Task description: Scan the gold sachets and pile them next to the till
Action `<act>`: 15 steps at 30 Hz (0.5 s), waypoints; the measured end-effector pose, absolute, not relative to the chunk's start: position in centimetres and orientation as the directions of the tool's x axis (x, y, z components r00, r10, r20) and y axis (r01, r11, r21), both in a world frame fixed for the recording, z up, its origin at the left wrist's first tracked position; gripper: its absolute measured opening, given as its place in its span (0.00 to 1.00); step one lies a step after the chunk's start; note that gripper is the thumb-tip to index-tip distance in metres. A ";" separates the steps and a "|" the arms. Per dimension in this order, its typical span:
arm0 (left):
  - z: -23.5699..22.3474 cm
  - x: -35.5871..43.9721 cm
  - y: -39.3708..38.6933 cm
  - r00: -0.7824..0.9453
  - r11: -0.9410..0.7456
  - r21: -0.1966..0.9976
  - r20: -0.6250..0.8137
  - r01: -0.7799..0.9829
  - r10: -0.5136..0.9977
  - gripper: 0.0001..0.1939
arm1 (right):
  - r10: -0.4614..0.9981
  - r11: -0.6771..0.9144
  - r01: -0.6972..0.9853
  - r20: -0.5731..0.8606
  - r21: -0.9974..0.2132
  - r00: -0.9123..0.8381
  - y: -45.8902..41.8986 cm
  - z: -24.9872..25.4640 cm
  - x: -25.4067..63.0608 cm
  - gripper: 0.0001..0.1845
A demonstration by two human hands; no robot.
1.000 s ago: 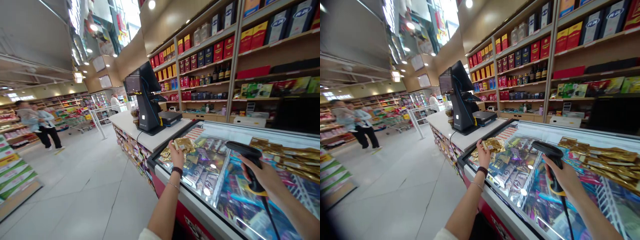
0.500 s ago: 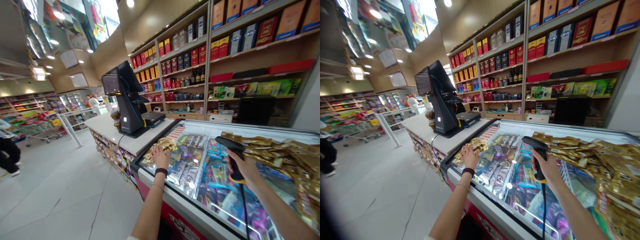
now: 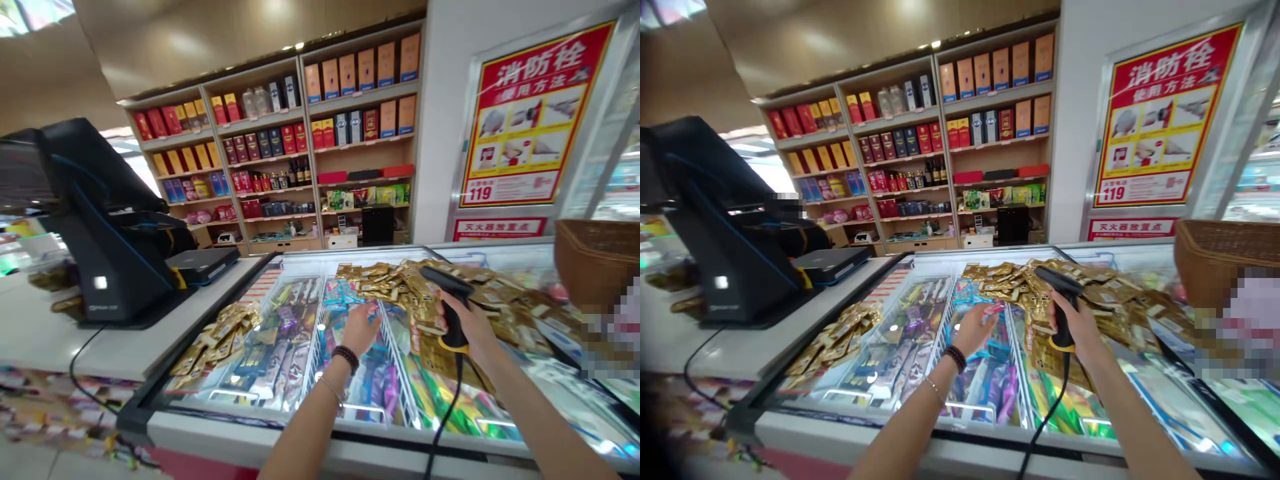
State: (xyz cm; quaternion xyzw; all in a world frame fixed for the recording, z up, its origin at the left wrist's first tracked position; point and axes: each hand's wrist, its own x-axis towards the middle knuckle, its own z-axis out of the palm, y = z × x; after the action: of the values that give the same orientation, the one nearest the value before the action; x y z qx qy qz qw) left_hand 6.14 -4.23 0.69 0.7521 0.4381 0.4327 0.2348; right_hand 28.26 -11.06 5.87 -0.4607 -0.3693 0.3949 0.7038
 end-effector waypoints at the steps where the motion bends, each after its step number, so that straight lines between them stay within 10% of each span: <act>1: 0.7 8.0 -4.4 0.253 -0.504 0.742 0.436 0.443 0.864 0.12 | 0.887 0.267 -0.208 0.155 -0.941 0.435 -11.5 5.7 29.1 0.24; 9: 0.5 16.9 -5.6 0.193 -0.376 0.784 0.323 0.494 0.927 0.28 | 0.833 0.256 -0.196 0.113 -0.947 0.541 -12.8 4.4 31.5 0.28; 15: -0.6 14.6 -2.6 0.129 -0.271 0.866 0.238 0.420 0.963 0.13 | 0.823 0.239 -0.177 0.102 -0.955 0.559 -12.5 4.0 31.3 0.27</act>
State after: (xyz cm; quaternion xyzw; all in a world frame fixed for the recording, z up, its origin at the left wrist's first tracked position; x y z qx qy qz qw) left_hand 14.63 -2.61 -0.58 0.6780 0.5099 0.4191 0.3236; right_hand 31.29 -12.46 4.00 -0.5101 -0.3164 0.3467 0.7208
